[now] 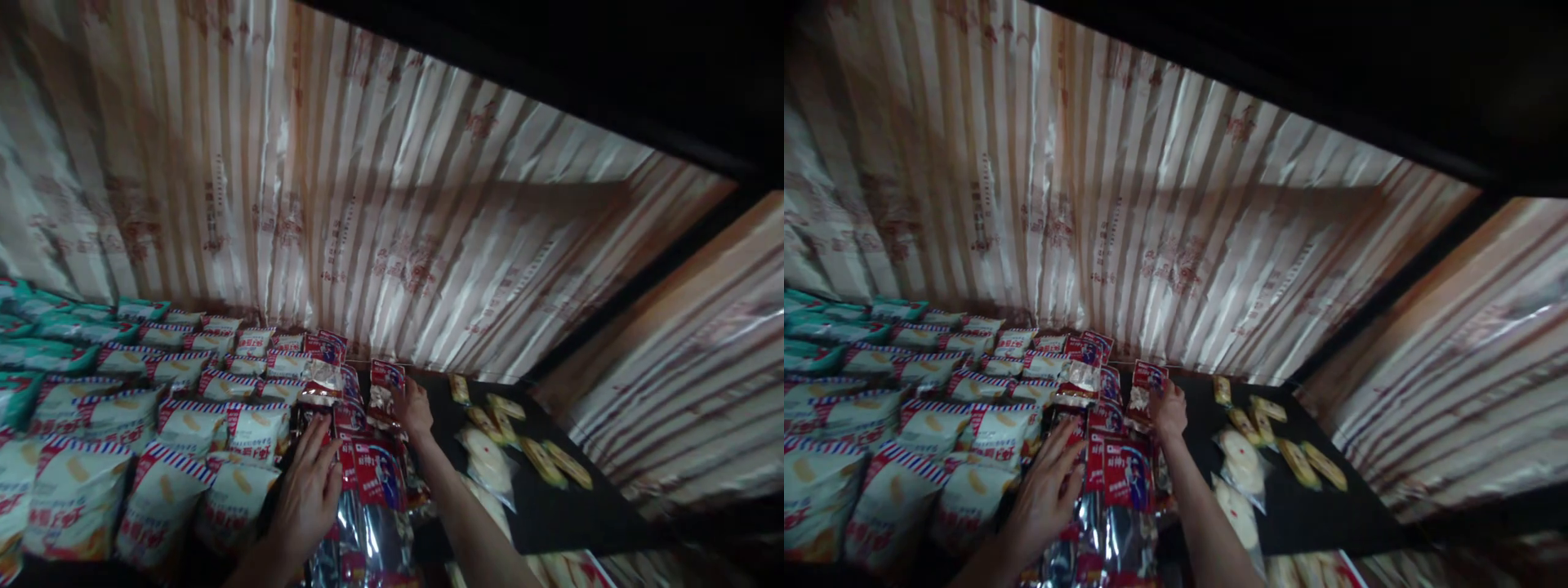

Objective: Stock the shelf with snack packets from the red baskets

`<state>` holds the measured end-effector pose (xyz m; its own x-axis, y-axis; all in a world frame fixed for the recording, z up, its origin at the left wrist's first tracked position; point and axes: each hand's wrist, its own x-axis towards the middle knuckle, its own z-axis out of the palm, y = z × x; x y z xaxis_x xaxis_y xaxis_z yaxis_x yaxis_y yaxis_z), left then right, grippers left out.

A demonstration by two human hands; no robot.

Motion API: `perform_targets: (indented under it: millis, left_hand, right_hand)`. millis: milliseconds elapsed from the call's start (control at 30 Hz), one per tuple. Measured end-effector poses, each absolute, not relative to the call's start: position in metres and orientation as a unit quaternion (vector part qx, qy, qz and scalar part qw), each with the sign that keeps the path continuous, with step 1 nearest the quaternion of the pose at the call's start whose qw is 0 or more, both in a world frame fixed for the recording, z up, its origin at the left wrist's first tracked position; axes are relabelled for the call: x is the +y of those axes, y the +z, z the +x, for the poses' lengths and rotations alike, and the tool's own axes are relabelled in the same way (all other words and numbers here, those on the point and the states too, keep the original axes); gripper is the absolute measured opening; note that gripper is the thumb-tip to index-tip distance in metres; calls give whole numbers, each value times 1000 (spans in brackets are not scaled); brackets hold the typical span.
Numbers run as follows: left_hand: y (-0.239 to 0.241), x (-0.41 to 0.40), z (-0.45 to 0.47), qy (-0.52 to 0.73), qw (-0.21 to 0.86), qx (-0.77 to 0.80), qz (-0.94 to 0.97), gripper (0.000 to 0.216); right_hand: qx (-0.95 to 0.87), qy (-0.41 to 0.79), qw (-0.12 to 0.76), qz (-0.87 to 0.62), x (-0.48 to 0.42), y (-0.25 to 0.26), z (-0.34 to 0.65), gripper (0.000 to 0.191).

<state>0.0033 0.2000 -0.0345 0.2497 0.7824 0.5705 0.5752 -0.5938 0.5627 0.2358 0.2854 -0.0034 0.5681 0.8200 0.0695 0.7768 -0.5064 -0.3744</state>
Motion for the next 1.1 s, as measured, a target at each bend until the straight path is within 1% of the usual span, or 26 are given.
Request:
perform_targets:
  millis: [100,200,300,400,500,600,733,833,1000,1100]
  left_hand:
    - [-21,211,28,422,220,450,756,31]
    - [-6,233,68,387,322,493,709,30]
    - [7,261,108,298,386,523,699,31]
    - [11,285,136,233,415,544,691,28]
    - [4,301,155,215,420,559,682,23]
    - [-7,310,165,215,420,585,660,19]
    - [-16,315,172,243,423,613,621,18]
    - [-13,313,176,275,433,612,602,19]
    - [11,301,174,326,447,566,611,20]
    - [33,289,158,360,430,550,619,25]
  right_hand:
    - [-449,107,151,-874,274,-6,257,53]
    - [-455,129,144,-869,272,-10,268,55]
    - [-459,137,142,-866,273,-15,273,53]
    - [-465,138,144,-863,274,-21,279,48]
    - [-468,144,157,-858,277,-27,286,43]
    - [-471,169,204,-842,283,-35,293,37]
    - [-439,217,316,-812,291,-46,301,36]
    - [-418,225,349,-808,294,-47,304,37]
    - [-389,218,410,-796,291,-20,305,43]
    - [-405,233,479,-743,284,4,292,46]
